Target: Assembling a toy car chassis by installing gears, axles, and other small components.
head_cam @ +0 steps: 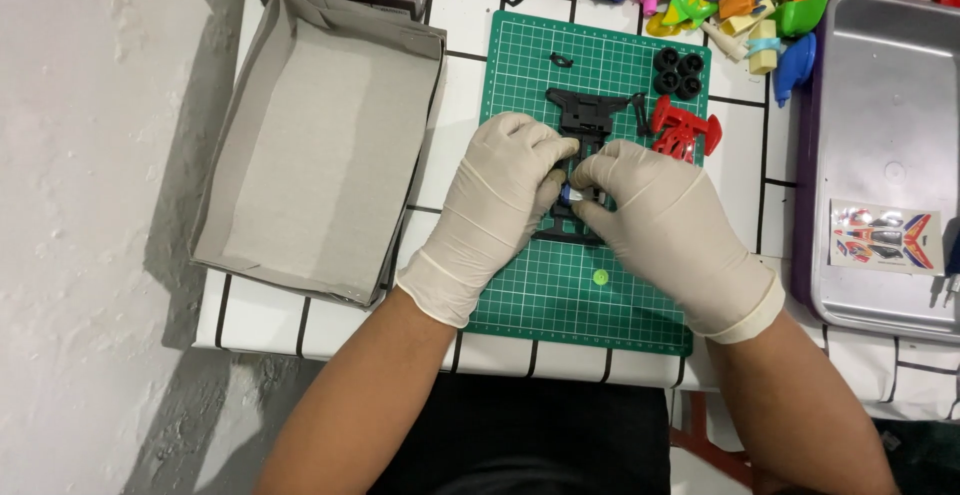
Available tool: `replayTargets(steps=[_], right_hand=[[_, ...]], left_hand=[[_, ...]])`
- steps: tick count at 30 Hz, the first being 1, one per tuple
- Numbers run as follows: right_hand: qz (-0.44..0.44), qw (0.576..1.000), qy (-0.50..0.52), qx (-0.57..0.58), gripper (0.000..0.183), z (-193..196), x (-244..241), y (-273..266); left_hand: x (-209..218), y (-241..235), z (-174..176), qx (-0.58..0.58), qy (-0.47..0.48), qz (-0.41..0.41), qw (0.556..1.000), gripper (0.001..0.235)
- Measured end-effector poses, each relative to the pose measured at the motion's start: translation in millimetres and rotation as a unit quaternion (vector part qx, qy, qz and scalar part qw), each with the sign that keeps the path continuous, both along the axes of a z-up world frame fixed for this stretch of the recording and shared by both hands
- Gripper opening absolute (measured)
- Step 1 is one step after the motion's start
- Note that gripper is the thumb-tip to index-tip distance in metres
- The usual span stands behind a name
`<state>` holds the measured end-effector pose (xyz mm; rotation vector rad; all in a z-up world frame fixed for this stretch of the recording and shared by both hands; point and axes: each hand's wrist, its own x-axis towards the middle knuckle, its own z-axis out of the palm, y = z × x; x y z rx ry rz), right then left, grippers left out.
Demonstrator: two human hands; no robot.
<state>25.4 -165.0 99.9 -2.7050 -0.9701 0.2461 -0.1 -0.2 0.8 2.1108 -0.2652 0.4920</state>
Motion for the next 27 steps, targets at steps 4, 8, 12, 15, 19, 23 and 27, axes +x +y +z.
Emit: replayTargets(steps=[4, 8, 12, 15, 19, 23, 27], right_hand=[[0.001, 1.0, 0.004, -0.002, 0.008, 0, 1, 0], [0.002, 1.0, 0.005, 0.0, 0.008, -3, 4, 0], [0.004, 1.0, 0.01, 0.006, 0.008, -3, 6, 2], [0.003, 1.0, 0.022, 0.014, 0.008, -4, 7, 1], [-0.002, 0.999, 0.027, 0.023, 0.007, -7, 8, -1], [-0.002, 0.998, 0.034, 0.048, 0.008, -14, 9, -5], [-0.005, 0.998, 0.028, 0.058, 0.008, -17, 6, -7]], left_hand=[[4, 1, -5, 0.042, -0.01, 0.008, 0.999, 0.025], [-1, -1, 8, -0.01, -0.017, -0.016, 1.0, 0.018], [3, -3, 1, 0.024, -0.034, -0.002, 0.999, 0.019], [9, 0, -12, 0.036, -0.034, -0.018, 0.999, 0.022], [5, 0, -6, 0.022, -0.013, -0.022, 0.999, 0.02], [7, 2, -11, 0.032, -0.009, -0.023, 0.999, 0.022], [13, 5, -26, 0.056, -0.005, -0.03, 0.998, 0.026]])
